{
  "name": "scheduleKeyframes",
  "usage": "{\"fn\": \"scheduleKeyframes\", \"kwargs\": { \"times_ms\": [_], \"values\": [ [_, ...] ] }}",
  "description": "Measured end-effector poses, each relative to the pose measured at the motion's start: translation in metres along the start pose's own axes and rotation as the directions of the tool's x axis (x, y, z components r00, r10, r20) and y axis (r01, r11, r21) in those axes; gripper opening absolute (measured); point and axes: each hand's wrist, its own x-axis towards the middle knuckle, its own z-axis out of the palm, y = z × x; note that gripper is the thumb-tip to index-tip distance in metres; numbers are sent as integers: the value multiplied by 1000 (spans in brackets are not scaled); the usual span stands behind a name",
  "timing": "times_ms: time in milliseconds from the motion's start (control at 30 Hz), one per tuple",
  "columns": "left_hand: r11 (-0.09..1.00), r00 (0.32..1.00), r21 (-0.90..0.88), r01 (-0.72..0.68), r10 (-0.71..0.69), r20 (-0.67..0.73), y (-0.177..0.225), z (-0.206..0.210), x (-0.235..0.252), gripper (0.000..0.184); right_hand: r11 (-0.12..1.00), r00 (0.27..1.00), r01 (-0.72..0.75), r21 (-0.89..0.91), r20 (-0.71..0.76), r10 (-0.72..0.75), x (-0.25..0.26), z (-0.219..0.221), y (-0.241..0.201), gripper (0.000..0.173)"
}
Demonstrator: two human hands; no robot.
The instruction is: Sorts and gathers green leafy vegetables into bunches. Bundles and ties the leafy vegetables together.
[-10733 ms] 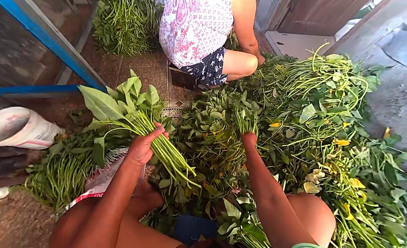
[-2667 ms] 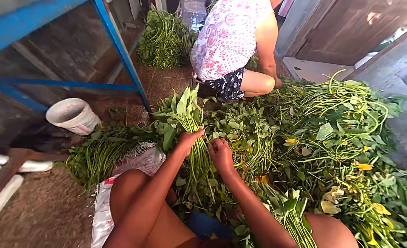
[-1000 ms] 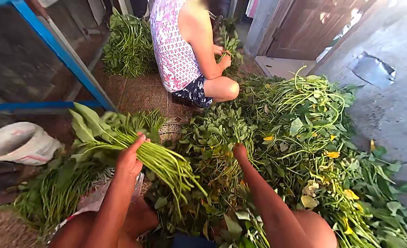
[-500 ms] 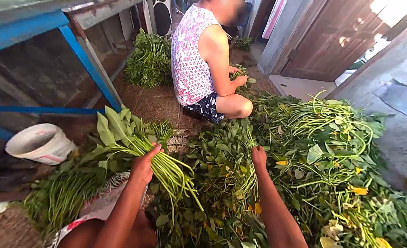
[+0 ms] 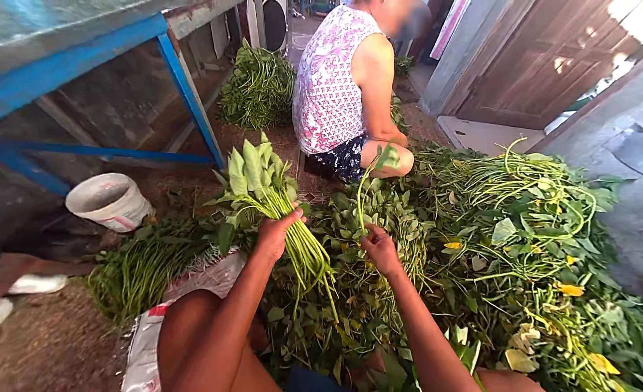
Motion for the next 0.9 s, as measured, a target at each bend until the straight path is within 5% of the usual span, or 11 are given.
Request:
{"fn": "scheduleKeyframes", "kwargs": {
  "times_ms": [133,333,500,633,733,900],
  "values": [
    [996,999,72,44,-46,29,-2,-1,-4,21,995,989,97,-10,112,-95,-37,42,-17,44],
    [947,974,239,216,-224,8,-12,-17,-2,47,996,935,72,50,343,-85,-67,68,-37,40],
    [958,954,122,260,-275,123,-5,-30,-9,45,939,720,-207,274,693,-43,-64,55,-45,34],
    [955,941,30,294,-295,166,4,-36,-17,26,851,606,-295,434,774,-185,-63,57,-45,19],
    [964,958,-7,267,-264,113,12,-37,-21,20,760,645,-315,568,716,-267,-66,70,-47,13],
    [994,975,-27,105,-108,-193,28,-67,0,34,922,747,-151,356,653,-129,-87,60,-43,4]
  ]
}}
